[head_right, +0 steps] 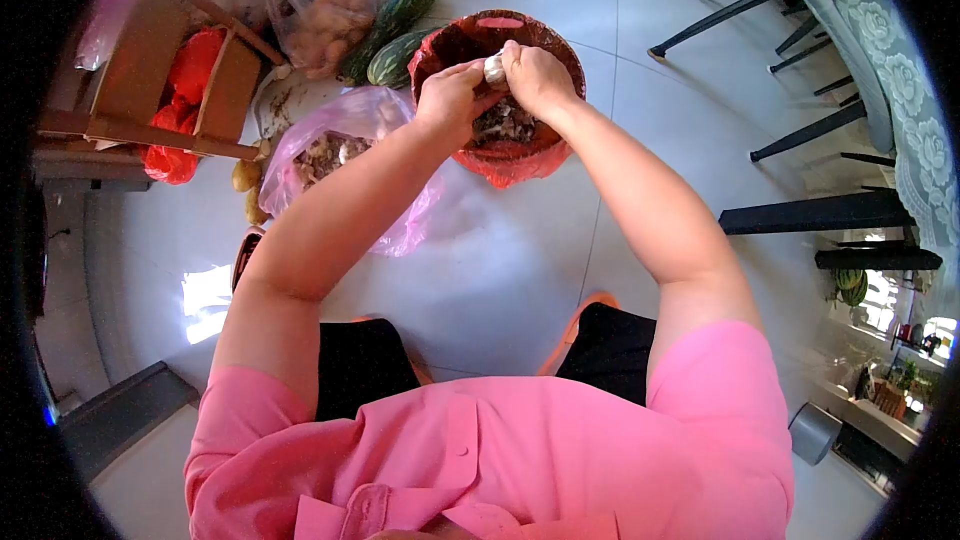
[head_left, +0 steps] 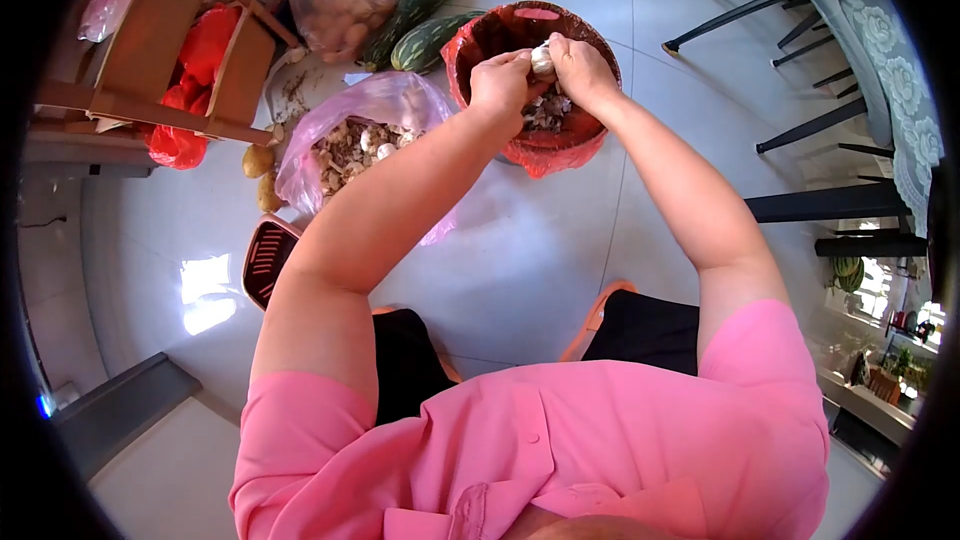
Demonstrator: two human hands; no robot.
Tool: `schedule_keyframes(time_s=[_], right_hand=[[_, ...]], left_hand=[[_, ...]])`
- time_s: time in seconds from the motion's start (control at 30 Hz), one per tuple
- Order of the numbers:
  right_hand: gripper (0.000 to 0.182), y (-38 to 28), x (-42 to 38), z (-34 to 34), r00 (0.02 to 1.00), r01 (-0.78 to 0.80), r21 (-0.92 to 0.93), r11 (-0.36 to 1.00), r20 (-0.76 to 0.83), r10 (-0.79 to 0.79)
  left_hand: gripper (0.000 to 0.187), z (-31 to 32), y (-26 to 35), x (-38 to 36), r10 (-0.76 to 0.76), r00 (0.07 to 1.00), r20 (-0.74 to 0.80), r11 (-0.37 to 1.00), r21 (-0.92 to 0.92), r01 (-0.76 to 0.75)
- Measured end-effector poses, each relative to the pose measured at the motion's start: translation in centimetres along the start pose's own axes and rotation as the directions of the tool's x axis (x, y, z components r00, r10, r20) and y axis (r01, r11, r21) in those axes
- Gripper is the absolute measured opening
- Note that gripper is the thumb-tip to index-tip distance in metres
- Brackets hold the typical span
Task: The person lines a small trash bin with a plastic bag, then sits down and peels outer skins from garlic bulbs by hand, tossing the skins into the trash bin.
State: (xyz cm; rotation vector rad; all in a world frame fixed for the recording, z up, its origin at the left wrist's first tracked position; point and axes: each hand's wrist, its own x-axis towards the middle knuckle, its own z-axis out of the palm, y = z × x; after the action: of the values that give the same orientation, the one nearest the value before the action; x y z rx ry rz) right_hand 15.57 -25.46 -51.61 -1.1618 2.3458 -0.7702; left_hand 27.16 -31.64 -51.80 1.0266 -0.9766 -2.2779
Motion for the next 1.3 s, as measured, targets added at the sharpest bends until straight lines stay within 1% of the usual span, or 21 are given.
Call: schedule_keyframes(time_s=[0.13, 0.2, 0.23, 0.27, 0.3, 0.33, 0.4, 0.47, 0.6, 0.63, 0.67, 0.7, 0.73, 0.8, 0.87, 0.97, 1.03, 1.07, 1.13, 1.2, 1.3], right_hand=[[0.040, 1.6, 0.6, 0.2, 0.992, 0.108, 0.155, 0.982, 0.046, -0.116], [0.035, 3.0, 0.6, 0.2, 0.976, 0.127, -0.124, 0.984, 0.193, -0.102], [0.036, 3.8, -0.1, 0.9, 0.932, 0.354, -0.286, 0.891, 0.025, -0.362], [0.036, 4.3, 0.3, 0.9, 0.932, 0.353, -0.288, 0.890, 0.026, -0.362], [0.041, 2.6, 0.1, -0.1, 0.992, 0.075, 0.042, 0.996, 0.099, -0.079], [0.047, 0.9, -0.3, -1.1, 0.951, -0.252, 0.330, 0.910, 0.257, 0.170], [0.055, -0.1, -0.9, -1.8, 0.906, -0.378, 0.421, 0.824, 0.350, 0.237], [0.057, -0.1, -0.9, -1.5, 0.818, -0.463, 0.473, 0.750, 0.553, 0.157], [0.052, 0.7, 0.0, 0.7, 0.977, -0.200, 0.612, 0.765, 0.183, 0.109], [0.052, 0.8, 0.1, 0.6, 0.977, -0.200, 0.612, 0.765, 0.184, 0.109], [0.050, 0.9, 0.3, 0.3, 0.986, -0.156, 0.508, 0.847, 0.132, 0.102], [0.049, 0.9, 0.5, 0.2, 0.993, -0.113, 0.393, 0.912, 0.081, 0.088], [0.049, 1.0, 0.6, 0.3, 0.993, -0.112, 0.393, 0.913, 0.081, 0.087], [0.046, 1.3, 0.7, 0.5, 0.980, -0.198, 0.305, 0.932, 0.082, 0.182], [0.045, 1.8, 1.0, 0.8, 0.985, -0.169, 0.286, 0.943, 0.065, 0.157], [0.042, 2.3, 0.8, 0.9, 0.991, -0.089, 0.392, 0.915, 0.130, 0.041], [0.037, 2.1, 0.2, 0.9, 0.978, 0.056, 0.672, 0.738, 0.111, -0.176], [0.037, 2.0, 0.0, 0.5, 0.978, 0.057, 0.672, 0.738, 0.111, -0.176], [0.036, 1.2, -0.5, -1.1, 0.941, -0.187, 0.462, 0.867, 0.339, 0.022], [0.043, 1.5, -0.5, -0.6, 0.939, -0.224, 0.498, 0.837, 0.341, 0.049], [0.059, -0.8, -1.9, -1.7, 0.860, -0.482, 0.495, 0.723, 0.424, 0.282]], left_hand=[[0.021, -0.3, 0.5, -0.2, -0.007, 1.000, -0.027, 0.999, 0.040, 0.009], [0.021, -0.5, 0.4, 0.0, 0.026, 0.999, -0.036, 0.995, 0.098, -0.022], [0.021, -0.7, 0.4, 0.2, 0.088, 0.996, -0.018, 0.979, 0.185, -0.083], [0.021, -0.9, 0.4, 0.5, 0.153, 0.988, 0.005, 0.952, 0.268, -0.148], [0.020, -0.9, 0.4, 0.4, 0.170, 0.985, -0.015, 0.949, 0.273, -0.160], [0.020, -1.0, 0.3, 0.6, 0.170, 0.985, -0.015, 0.949, 0.271, -0.160], [0.021, -1.1, 0.1, 0.7, 0.220, 0.975, 0.019, 0.931, 0.294, -0.216], [0.022, -0.8, -0.2, 0.4, 0.248, 0.967, 0.061, 0.894, 0.369, -0.253], [0.029, -0.8, 0.0, 0.3, 0.365, 0.923, 0.119, 0.744, 0.559, -0.367], [0.031, -0.7, 0.1, 0.2, 0.367, 0.925, 0.096, 0.725, 0.593, -0.350], [0.031, -0.6, 0.2, 0.1, 0.367, 0.925, 0.095, 0.725, 0.594, -0.349], [0.033, -0.6, 0.4, -0.1, 0.200, 0.974, 0.102, 0.841, 0.493, -0.224], [0.036, -0.5, 0.6, -0.3, 0.029, 0.991, 0.129, 0.919, 0.386, -0.077], [0.037, 0.0, 0.7, -0.9, 0.020, 0.986, 0.167, 0.936, 0.343, -0.077], [0.028, 0.3, 0.9, -1.5, -0.105, 0.983, 0.150, 0.956, 0.287, 0.058], [0.018, 0.1, 0.8, -1.5, -0.149, 0.977, 0.152, 0.978, 0.168, 0.123], [0.016, -0.7, 0.7, -0.8, -0.142, 0.981, 0.129, 0.977, 0.179, 0.118], [0.014, -1.1, 0.7, -0.4, -0.135, 0.985, 0.106, 0.975, 0.189, 0.114], [0.013, -1.7, 0.5, 0.3, -0.132, 0.986, 0.097, 0.966, 0.235, 0.106], [0.011, -1.9, 0.2, 0.6, -0.070, 0.994, 0.080, 0.941, 0.337, 0.039], [0.010, -1.7, 0.2, 0.3, -0.011, 0.994, 0.112, 0.901, 0.432, -0.039]])
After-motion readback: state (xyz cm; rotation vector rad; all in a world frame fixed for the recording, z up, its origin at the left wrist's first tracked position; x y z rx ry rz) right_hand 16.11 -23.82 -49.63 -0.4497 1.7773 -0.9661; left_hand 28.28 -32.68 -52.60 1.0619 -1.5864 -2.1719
